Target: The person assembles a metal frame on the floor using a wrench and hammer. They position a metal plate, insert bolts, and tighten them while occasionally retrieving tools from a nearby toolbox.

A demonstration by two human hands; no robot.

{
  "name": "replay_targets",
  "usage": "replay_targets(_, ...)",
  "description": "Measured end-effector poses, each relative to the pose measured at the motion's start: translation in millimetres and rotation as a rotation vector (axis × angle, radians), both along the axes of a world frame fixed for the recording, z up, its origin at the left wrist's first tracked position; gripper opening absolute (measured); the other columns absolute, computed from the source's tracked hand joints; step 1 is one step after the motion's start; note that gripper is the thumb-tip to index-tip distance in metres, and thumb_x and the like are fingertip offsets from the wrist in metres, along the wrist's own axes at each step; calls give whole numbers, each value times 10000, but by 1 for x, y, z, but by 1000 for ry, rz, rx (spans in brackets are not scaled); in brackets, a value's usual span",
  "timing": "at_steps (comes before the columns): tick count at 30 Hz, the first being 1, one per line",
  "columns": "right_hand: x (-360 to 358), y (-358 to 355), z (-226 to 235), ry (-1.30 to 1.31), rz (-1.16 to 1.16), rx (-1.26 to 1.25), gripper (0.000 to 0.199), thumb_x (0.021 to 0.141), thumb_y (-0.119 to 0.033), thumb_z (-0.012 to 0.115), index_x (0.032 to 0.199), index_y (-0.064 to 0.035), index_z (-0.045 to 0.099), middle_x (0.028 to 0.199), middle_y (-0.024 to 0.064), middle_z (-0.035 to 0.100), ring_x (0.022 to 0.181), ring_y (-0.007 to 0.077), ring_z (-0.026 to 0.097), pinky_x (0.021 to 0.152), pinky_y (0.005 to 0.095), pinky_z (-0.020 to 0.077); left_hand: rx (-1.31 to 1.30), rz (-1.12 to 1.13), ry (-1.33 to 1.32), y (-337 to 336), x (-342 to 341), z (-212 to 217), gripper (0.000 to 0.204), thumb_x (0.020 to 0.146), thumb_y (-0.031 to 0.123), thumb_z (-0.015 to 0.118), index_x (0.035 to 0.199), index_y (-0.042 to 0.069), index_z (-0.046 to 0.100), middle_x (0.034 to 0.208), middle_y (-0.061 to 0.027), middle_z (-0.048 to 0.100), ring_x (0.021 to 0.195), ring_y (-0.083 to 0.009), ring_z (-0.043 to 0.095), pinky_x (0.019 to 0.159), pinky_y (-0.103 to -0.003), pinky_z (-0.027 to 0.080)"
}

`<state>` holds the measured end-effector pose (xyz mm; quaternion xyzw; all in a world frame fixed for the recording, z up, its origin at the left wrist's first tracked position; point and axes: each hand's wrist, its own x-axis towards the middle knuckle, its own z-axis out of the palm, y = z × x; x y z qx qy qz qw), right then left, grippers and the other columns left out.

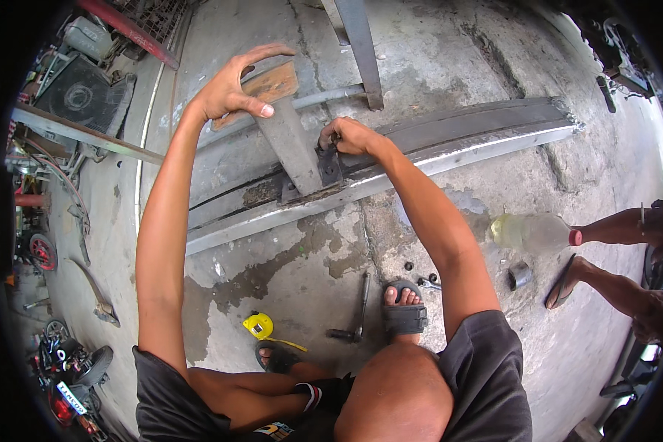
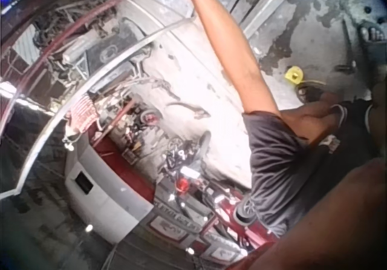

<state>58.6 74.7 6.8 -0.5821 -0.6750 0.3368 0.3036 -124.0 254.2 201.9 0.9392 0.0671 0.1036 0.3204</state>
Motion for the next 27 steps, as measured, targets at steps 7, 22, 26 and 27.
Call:
replay_targets(7, -19, 4, 20, -335, -207, -192, 226, 777, -193, 764, 950, -53, 723, 966, 172, 733, 965, 375, 690, 830, 434, 542, -19, -15, 16, 1, -1, 1, 1072, 403, 485, 944, 1381, 212, 598, 1494, -133, 498, 1402, -363, 440, 1212, -537, 309)
replay_targets(22, -8, 7, -4, -288, 12, -45, 275, 818, -228, 798, 996, -33, 724, 965, 184, 720, 968, 380, 673, 850, 445, 520, -23, 13, 13, -3, 0, -2, 1072, 401, 465, 863, 1392, 160, 591, 1462, -137, 520, 1372, -346, 474, 1203, -477, 313)
replay_targets(26, -3, 15, 10, -237, 108, -163, 288, 826, -244, 793, 1023, -41, 738, 979, 178, 725, 1014, 361, 670, 891, 439, 504, -50, 29, 34, -4, 0, -1, 1094, 389, 460, 889, 1397, 163, 584, 1483, -137, 499, 1395, -354, 445, 1204, -492, 306)
replay_targets(27, 4, 20, 6, -265, 129, -157, 298, 836, -255, 786, 1050, -52, 748, 1010, 179, 720, 991, 359, 672, 876, 442, 509, -43, 11, 11, 1, 2, 2, 1108, 386, 496, 950, 1391, 207, 587, 1502, -163, 482, 1417, -384, 416, 1211, -553, 295)
